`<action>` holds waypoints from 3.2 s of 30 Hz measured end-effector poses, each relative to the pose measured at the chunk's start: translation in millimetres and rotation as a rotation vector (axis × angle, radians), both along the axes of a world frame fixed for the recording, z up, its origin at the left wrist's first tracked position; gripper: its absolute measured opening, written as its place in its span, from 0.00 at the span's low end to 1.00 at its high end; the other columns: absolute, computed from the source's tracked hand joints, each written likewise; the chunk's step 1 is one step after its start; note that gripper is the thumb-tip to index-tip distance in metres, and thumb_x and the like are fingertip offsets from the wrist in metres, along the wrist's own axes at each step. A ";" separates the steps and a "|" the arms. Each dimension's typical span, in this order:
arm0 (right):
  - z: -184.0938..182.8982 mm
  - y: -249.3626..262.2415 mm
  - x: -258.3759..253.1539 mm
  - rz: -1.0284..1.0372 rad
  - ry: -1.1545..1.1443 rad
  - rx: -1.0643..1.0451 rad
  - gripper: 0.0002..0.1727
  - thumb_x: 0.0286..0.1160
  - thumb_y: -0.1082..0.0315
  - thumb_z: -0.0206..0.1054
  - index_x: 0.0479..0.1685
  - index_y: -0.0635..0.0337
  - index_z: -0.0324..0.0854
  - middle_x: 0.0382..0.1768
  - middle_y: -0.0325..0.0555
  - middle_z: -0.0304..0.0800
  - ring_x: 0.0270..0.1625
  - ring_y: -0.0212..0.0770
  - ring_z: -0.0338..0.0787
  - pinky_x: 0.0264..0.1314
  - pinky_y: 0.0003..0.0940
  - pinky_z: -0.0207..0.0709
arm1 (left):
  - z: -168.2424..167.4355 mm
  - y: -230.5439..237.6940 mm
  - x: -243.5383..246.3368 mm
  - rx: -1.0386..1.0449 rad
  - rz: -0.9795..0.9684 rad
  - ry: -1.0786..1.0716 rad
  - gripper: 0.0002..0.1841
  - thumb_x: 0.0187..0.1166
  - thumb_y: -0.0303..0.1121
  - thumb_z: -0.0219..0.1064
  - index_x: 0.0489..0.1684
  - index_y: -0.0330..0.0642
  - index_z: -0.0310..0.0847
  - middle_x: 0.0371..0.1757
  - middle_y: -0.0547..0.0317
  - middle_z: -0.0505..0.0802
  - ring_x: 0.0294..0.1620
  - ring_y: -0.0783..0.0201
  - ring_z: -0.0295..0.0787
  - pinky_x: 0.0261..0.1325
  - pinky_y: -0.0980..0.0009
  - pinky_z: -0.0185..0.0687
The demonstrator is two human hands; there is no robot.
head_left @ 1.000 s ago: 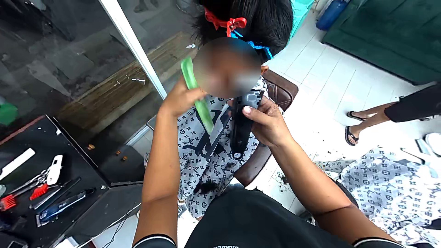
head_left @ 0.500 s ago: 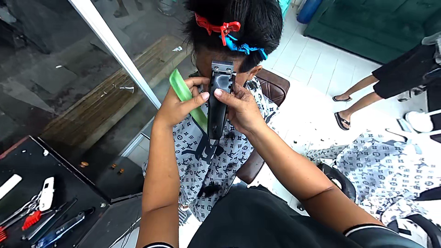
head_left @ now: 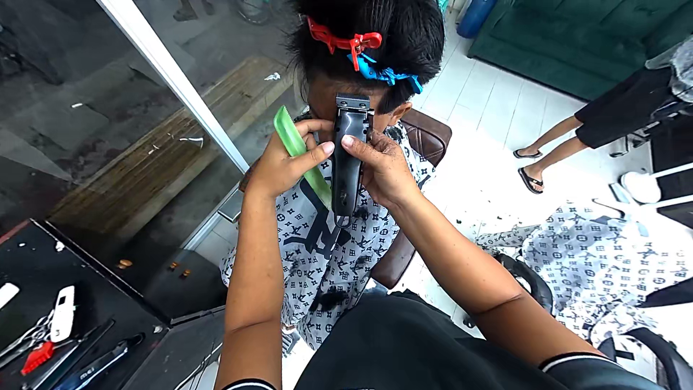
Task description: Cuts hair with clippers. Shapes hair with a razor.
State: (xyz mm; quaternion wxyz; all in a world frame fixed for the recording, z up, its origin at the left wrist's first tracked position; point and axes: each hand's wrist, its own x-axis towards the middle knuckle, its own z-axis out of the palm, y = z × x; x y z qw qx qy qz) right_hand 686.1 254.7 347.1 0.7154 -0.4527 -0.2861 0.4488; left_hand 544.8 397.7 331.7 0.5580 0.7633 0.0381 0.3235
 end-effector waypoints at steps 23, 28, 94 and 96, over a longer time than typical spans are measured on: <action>4.7 20.0 -37.4 -0.056 -0.080 0.035 0.27 0.72 0.73 0.76 0.69 0.67 0.72 0.46 0.51 0.93 0.44 0.41 0.95 0.49 0.38 0.92 | -8.2 27.0 -17.8 -0.082 -0.070 -0.121 0.12 0.78 0.32 0.62 0.56 0.44 0.85 0.28 0.81 0.85 0.25 0.84 0.76 0.32 0.84 0.75; 1.3 22.3 -34.3 -0.084 -0.049 0.001 0.24 0.73 0.72 0.75 0.66 0.65 0.73 0.43 0.51 0.92 0.43 0.42 0.95 0.47 0.39 0.92 | -14.5 30.7 -10.7 -0.096 -0.081 -0.105 0.13 0.79 0.32 0.62 0.57 0.44 0.85 0.26 0.81 0.84 0.24 0.83 0.75 0.32 0.84 0.74; -191.9 -5.5 -298.2 1.182 -0.671 -0.231 0.41 0.73 0.69 0.64 0.91 0.56 0.55 0.62 0.58 0.83 0.45 0.46 0.88 0.43 0.45 0.85 | -276.5 -517.5 -352.9 -1.530 2.014 -0.825 0.28 0.93 0.58 0.36 0.41 0.48 0.75 0.11 0.72 0.73 0.07 0.76 0.67 0.13 0.77 0.70; -202.6 48.6 -376.4 1.150 -0.896 -0.138 0.42 0.71 0.66 0.74 0.89 0.59 0.60 0.70 0.67 0.80 0.65 0.60 0.85 0.67 0.60 0.79 | -279.6 -532.3 -387.3 -1.539 2.057 -0.826 0.28 0.93 0.58 0.36 0.40 0.49 0.76 0.10 0.73 0.73 0.07 0.75 0.67 0.12 0.77 0.70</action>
